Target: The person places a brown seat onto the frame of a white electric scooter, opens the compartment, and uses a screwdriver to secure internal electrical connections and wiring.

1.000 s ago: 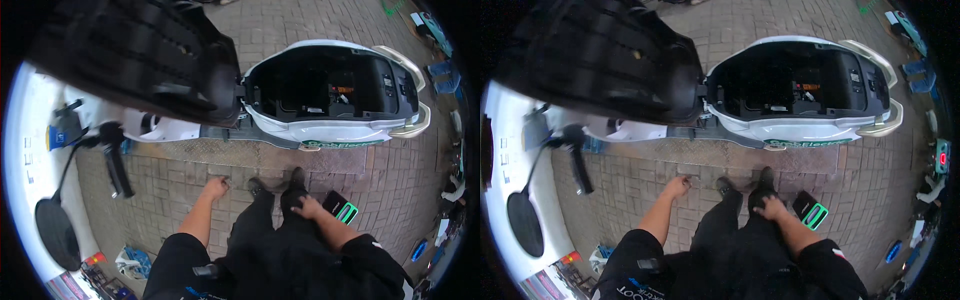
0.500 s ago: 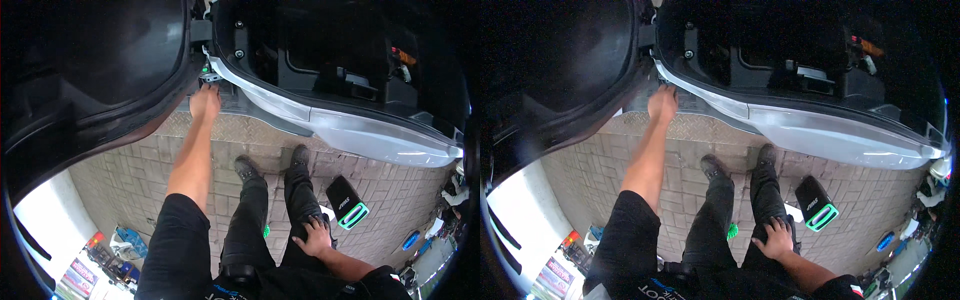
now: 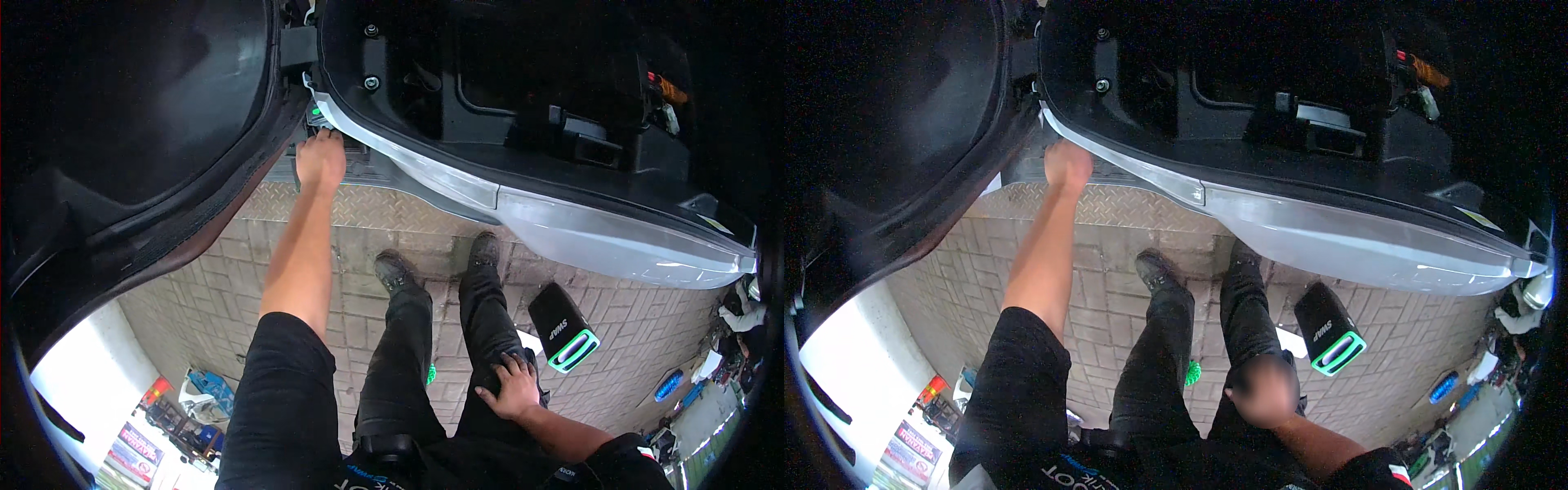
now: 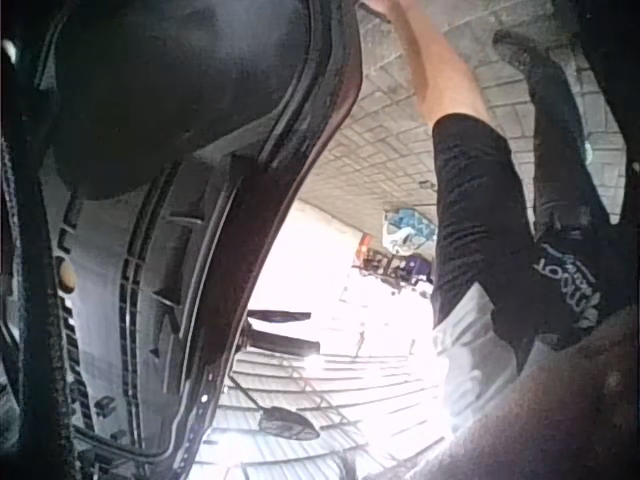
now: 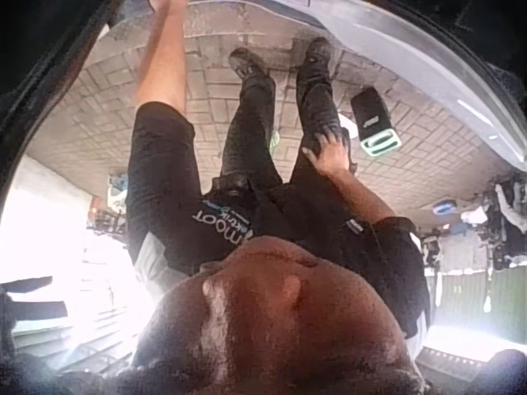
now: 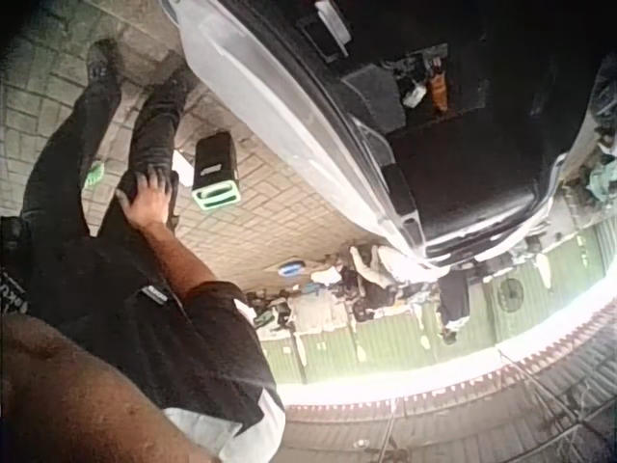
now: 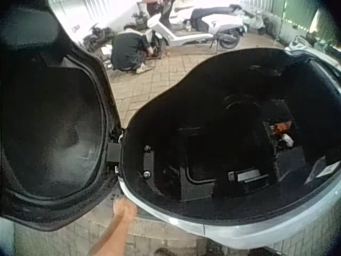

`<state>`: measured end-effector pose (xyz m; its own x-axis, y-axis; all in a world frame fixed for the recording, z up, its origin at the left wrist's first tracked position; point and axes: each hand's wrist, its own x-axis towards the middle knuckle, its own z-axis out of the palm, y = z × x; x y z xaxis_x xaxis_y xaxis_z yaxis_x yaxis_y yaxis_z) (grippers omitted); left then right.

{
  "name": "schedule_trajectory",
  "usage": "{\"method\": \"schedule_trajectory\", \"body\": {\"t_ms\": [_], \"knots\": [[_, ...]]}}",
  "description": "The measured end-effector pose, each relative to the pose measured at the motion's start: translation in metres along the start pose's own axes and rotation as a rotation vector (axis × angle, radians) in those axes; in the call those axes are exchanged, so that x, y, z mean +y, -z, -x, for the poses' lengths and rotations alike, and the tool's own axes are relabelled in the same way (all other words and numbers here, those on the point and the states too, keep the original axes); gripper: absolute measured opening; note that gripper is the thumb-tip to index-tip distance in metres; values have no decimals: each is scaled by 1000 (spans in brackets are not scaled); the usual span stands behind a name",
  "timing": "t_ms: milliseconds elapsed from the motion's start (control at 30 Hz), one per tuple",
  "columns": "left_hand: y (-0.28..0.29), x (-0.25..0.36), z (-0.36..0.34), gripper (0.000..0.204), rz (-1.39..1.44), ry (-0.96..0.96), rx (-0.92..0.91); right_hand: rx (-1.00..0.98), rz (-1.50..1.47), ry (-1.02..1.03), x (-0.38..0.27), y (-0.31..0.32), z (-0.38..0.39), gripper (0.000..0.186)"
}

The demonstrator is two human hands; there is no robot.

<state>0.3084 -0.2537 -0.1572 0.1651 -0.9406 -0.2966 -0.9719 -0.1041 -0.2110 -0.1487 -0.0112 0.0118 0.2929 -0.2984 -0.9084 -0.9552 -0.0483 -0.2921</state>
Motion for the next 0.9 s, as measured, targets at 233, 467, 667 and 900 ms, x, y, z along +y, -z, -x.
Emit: {"method": "schedule_trajectory", "body": {"t_ms": [233,467,667,900], "knots": [[0,6,-10,21,43,64,-69,-5,31,-7,2,-4,-3,71],[17,16,-11,24,20,85,-146,-15,44,-6,-4,-3,-3,69],[18,17,-9,23,51,122,-100,0,70,-11,-2,-7,-2,67],[16,15,-12,29,189,247,-198,10,63,-11,-3,-6,-1,67]]}}
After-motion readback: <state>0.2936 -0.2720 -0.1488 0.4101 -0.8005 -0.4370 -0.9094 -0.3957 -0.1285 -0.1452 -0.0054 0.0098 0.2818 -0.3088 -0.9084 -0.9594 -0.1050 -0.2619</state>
